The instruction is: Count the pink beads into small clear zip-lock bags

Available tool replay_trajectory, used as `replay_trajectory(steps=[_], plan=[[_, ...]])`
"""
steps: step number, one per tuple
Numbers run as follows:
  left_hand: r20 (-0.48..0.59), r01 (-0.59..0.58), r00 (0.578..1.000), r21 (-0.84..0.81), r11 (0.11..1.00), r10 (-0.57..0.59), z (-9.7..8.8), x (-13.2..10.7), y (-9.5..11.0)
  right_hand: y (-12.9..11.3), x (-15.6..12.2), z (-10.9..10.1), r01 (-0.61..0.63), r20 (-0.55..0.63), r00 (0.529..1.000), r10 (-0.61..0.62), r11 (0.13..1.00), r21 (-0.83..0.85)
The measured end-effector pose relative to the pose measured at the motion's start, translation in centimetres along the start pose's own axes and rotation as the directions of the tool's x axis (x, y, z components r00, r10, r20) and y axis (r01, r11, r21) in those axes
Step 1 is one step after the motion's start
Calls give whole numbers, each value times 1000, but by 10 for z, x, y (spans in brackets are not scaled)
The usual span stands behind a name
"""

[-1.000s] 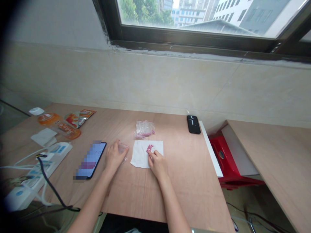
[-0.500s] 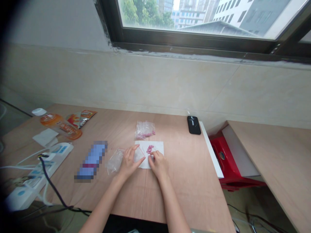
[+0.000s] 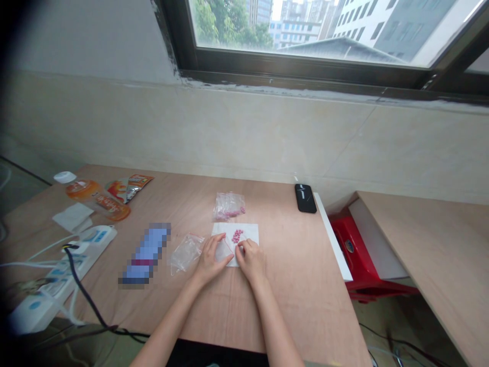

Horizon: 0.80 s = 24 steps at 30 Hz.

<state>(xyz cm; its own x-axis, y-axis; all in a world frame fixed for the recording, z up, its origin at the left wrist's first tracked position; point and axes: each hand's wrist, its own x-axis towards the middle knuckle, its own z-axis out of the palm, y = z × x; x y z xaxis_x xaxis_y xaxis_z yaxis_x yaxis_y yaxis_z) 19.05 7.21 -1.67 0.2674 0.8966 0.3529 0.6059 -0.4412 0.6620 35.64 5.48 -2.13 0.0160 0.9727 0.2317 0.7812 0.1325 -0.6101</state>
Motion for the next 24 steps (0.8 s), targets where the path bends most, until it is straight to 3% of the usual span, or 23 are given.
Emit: replay_trajectory(steps=[6, 13, 19, 24], plan=[[37, -46, 998, 37, 998, 44, 0, -1, 0, -3, 3, -4, -80, -13, 996, 84, 979, 187], [8, -53, 999, 24, 998, 53, -1, 0, 1, -11, 12, -2, -109, 148, 987, 54, 911, 398], [27, -15, 1000, 21, 1000, 15, -1, -1, 0, -2, 17, -5, -164, 72, 986, 148, 900, 404], [40, -9, 999, 34, 999, 7, -2, -1, 2, 0, 24, -5, -197, 61, 980, 187, 931, 309]])
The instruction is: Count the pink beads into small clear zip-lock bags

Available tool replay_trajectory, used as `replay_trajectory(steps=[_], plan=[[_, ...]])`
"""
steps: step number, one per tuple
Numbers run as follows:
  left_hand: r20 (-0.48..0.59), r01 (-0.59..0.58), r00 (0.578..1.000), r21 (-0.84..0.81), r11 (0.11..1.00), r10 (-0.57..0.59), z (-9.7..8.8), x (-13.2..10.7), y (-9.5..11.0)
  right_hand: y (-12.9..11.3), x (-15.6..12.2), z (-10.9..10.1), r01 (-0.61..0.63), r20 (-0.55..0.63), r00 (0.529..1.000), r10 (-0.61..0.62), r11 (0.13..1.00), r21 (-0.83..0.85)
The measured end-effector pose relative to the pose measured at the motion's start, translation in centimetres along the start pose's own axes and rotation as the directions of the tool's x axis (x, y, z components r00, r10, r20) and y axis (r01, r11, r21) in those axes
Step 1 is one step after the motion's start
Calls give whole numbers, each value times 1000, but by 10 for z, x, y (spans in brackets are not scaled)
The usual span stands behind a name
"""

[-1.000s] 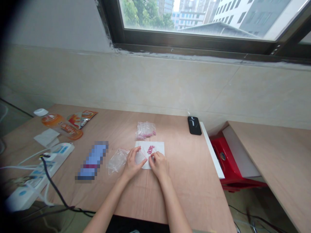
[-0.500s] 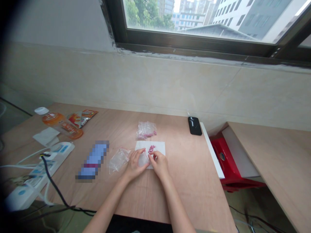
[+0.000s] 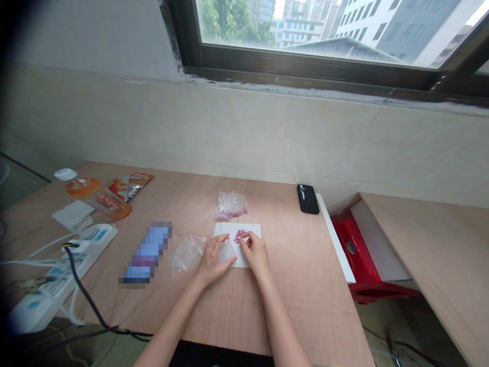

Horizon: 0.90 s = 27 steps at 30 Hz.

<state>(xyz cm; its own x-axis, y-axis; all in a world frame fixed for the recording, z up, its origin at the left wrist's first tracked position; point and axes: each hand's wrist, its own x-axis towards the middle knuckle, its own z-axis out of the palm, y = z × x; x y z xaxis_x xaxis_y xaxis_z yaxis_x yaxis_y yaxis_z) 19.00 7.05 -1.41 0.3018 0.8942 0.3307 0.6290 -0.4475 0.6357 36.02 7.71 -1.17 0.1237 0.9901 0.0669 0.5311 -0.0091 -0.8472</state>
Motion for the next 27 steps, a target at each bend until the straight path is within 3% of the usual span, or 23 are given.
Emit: replay_trajectory(steps=[10, 27], plan=[[8, 14, 1000, -2, 1000, -13, 0, 1, 0, 3, -2, -6, 52, 67, 997, -41, 984, -171], [-2, -2, 1000, 20, 1000, 2, 1, 0, 0, 1, -5, -8, 43, 142, 989, -39, 999, -25]])
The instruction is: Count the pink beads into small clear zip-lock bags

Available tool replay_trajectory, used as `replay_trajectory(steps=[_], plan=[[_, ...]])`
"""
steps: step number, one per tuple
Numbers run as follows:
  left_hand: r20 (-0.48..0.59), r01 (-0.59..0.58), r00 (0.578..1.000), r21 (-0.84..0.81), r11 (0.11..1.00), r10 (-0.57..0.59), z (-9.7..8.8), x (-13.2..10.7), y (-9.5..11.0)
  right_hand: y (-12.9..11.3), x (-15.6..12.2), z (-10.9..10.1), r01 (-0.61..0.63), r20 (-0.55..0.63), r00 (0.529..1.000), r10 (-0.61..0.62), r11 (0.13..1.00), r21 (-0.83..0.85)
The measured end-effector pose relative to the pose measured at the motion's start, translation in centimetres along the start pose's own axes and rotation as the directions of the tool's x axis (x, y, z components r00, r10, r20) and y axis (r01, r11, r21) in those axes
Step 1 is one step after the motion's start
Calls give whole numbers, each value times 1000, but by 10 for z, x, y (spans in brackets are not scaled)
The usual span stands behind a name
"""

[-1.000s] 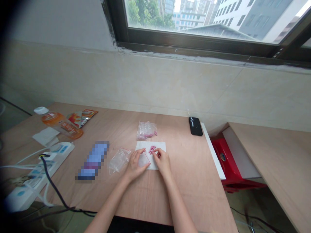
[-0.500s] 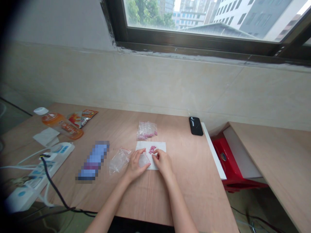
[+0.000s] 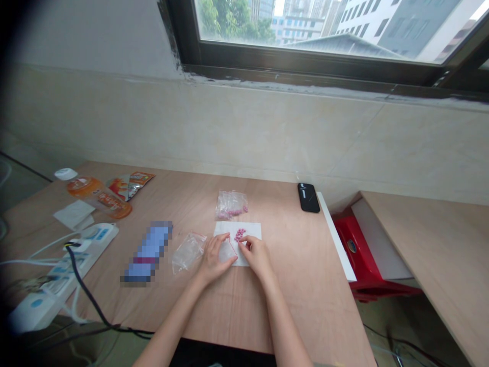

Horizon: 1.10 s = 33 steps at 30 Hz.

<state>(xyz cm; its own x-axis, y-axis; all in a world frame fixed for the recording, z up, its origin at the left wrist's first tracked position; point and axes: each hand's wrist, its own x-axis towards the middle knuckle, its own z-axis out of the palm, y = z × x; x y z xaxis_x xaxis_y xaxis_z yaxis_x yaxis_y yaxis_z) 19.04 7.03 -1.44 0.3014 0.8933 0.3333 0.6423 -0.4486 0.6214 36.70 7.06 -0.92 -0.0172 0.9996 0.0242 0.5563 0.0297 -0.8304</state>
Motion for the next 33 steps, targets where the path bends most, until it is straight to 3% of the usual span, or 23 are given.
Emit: replay_trajectory(steps=[8, 14, 20, 26, 33], plan=[[-19, -1, 1000, -10, 1000, 1, -2, 1, 3, -10, 3, 6, 47, 91, 994, -57, 992, 115], [-15, 5, 1000, 6, 1000, -5, -3, 1, 2, -2, 3, 3, 46, 27, 999, -47, 999, 19], [-20, 3, 1000, 19, 1000, -3, -2, 1, 2, -2, -1, 3, 101, 59, 993, -97, 993, -54], [-11, 20, 1000, 17, 1000, -19, -2, 1, 3, 0, -1, 5, 77, -12, 997, -78, 992, -96], [-7, 19, 1000, 13, 1000, -19, -3, 1, 4, -1, -4, 5, 108, 24, 994, -106, 989, -97]])
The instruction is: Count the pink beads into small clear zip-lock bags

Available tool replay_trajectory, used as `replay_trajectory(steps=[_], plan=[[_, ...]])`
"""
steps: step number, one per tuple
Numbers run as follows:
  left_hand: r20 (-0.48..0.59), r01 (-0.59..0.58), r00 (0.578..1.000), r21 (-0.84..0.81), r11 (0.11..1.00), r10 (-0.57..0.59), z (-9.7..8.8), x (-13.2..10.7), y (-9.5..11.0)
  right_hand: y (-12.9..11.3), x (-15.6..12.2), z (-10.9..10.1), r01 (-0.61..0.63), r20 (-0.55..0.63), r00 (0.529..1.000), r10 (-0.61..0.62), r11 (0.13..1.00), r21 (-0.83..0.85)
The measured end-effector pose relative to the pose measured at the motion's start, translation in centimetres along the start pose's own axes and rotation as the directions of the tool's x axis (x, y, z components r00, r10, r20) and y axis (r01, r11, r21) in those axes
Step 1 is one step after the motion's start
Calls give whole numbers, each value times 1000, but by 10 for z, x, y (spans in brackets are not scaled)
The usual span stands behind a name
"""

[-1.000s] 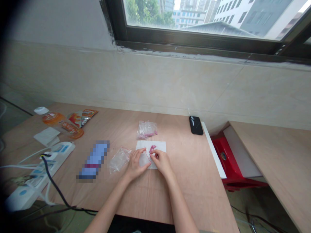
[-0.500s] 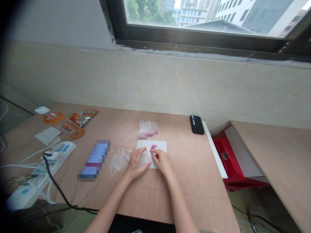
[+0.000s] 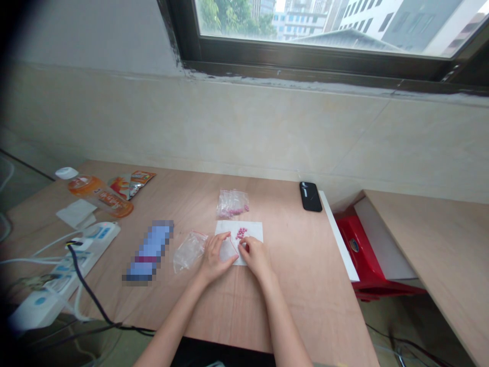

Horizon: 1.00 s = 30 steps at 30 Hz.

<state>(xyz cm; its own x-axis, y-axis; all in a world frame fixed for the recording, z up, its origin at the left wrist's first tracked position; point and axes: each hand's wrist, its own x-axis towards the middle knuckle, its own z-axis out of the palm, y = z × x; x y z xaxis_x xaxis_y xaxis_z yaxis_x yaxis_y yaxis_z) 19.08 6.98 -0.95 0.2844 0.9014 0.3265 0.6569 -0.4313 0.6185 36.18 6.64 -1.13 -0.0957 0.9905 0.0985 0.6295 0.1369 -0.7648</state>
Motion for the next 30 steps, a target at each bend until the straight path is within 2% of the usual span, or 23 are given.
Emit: replay_trajectory(steps=[6, 11, 18, 21, 30], plan=[[4, -4, 1000, -6, 1000, 4, 0, 0, 0, -1, -2, -4, -55, -22, 998, 57, 997, 50], [9, -8, 1000, -7, 1000, 8, 1, 0, -1, 0, 1, -5, -95, 14, 996, 94, 989, 110], [-13, -9, 1000, -4, 1000, 9, 3, 0, -1, -3, 7, -2, -39, 129, 992, 11, 976, 215], [-13, 1, 1000, -6, 1000, -1, 3, 0, -1, -1, 10, -4, -42, 85, 996, 27, 983, 177], [15, 5, 1000, -5, 1000, -5, 2, 0, -1, 4, 15, -8, -155, -77, 986, 148, 983, -96]])
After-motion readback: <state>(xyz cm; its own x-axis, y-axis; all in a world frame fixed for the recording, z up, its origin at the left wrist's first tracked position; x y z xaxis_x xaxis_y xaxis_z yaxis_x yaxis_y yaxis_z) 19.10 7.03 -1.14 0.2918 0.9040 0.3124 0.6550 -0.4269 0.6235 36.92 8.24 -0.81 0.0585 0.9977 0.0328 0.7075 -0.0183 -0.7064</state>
